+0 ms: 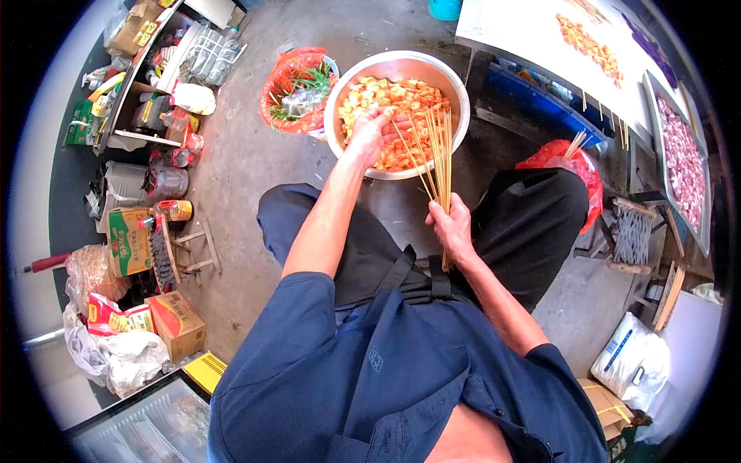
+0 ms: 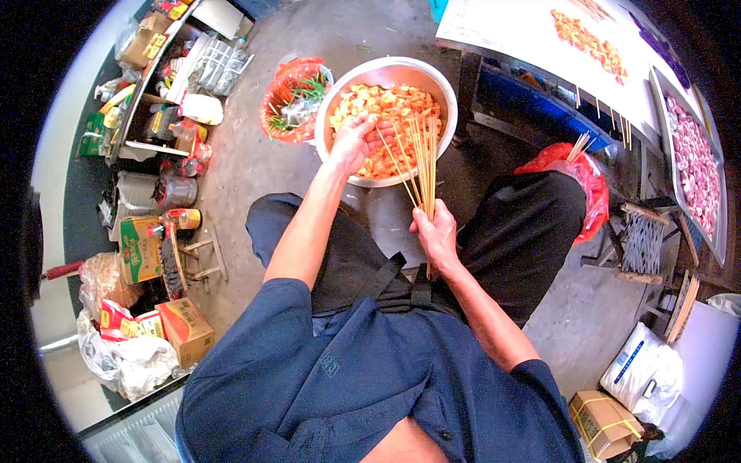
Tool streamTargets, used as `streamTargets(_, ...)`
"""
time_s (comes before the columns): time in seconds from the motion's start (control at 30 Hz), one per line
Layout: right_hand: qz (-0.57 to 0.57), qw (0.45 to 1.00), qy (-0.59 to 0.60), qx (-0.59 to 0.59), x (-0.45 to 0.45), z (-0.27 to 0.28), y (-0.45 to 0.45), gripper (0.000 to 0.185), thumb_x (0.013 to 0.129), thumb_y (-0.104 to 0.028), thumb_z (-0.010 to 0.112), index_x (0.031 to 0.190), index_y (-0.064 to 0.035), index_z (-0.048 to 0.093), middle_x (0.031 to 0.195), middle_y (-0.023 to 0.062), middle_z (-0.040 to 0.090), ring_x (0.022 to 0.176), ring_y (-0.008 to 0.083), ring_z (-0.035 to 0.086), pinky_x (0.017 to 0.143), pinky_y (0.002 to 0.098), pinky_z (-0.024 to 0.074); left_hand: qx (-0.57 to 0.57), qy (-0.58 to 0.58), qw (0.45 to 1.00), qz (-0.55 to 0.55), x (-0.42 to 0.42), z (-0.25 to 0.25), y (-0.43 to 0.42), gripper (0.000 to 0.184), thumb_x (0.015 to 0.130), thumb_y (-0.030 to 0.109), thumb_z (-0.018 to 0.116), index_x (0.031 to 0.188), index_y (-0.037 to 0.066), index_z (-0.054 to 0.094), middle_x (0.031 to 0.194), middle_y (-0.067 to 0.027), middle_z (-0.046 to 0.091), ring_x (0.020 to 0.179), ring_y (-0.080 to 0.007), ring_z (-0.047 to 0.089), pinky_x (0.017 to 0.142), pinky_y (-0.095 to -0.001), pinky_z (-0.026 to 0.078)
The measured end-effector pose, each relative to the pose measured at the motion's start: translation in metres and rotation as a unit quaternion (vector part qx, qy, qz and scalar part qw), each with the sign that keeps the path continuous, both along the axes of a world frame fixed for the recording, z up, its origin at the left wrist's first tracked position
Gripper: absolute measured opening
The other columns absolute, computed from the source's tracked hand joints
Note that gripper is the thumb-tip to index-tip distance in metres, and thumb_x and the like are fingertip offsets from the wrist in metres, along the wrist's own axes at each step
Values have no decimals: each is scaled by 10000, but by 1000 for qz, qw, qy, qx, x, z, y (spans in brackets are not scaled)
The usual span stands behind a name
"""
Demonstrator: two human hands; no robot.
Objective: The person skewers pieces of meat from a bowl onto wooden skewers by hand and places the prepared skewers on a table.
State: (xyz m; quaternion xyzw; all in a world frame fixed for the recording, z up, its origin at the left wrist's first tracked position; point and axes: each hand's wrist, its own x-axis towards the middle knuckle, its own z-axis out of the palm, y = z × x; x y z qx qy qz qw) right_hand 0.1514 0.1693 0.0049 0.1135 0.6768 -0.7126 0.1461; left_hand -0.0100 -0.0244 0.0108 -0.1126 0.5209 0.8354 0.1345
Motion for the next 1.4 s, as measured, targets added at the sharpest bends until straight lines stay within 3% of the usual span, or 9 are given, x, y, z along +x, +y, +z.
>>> streamTargets(0.07, -3, 1000, 7, -14, 1, -1, -2, 124, 887, -141, 565, 844, -37, 513, 615, 10, 560, 541, 79, 490, 500, 244, 393, 31, -12, 999, 26, -1, 1, -2, 151, 959, 109, 449, 1072, 13, 476, 970, -209, 641, 871, -313, 674, 704, -379, 587)
streamTargets(0.2, -1, 1000, 23, 3, 1, -2, -2, 119, 884, -131, 568, 845, -30, 518, 620, 14, 566, 551, 84, 504, 516, 250, 408, 63, -25, 997, 47, 2, 6, -3, 139, 959, 111, 447, 1049, 11, 483, 958, -214, 643, 859, -318, 676, 687, -386, 591)
streamTargets(0.7, 8, 1000, 9, 5, 1, -1, -3, 142, 884, -160, 574, 840, -36, 521, 614, 6, 564, 543, 75, 490, 504, 248, 396, 86, -30, 990, 104, -3, -7, -5, 137, 922, 34, 480, 1049, -7, 448, 974, -204, 611, 882, -351, 655, 761, -418, 574)
streamTargets(0.77, 9, 1000, 0, 9, 1, 0, -2, 143, 883, -162, 574, 837, -36, 522, 614, 8, 566, 547, 75, 494, 509, 247, 399, 87, -29, 990, 111, -3, -6, -2, 160, 915, 23, 472, 1068, -24, 472, 1050, -211, 590, 976, -383, 619, 856, -464, 540)
streamTargets(0.87, 11, 1000, -10, 27, -1, 4, -2, 145, 880, -163, 575, 834, -36, 525, 613, 12, 571, 547, 76, 497, 511, 246, 402, 103, -25, 988, 113, -2, -3, -2, 177, 920, 37, 480, 1085, -25, 478, 1060, -204, 586, 980, -382, 617, 868, -474, 536)
streamTargets(1.1, 10, 999, 18, 51, -1, -5, -3, 147, 870, -164, 579, 829, -32, 531, 603, 11, 576, 511, 82, 487, 475, 251, 391, 99, -11, 989, 110, -3, -3, -3, 198, 916, 40, 499, 1103, -22, 482, 1085, -205, 584, 1000, -375, 612, 859, -473, 541)
streamTargets(1.4, 2, 1000, -21, -5, -1, -1, -2, 135, 875, -158, 580, 827, -49, 516, 589, 3, 564, 477, 63, 445, 438, 234, 357, 74, 2, 991, 112, -1, -1, 1, 92, 886, -24, 522, 965, -5, 478, 1052, -244, 602, 966, -388, 630, 814, -460, 564)
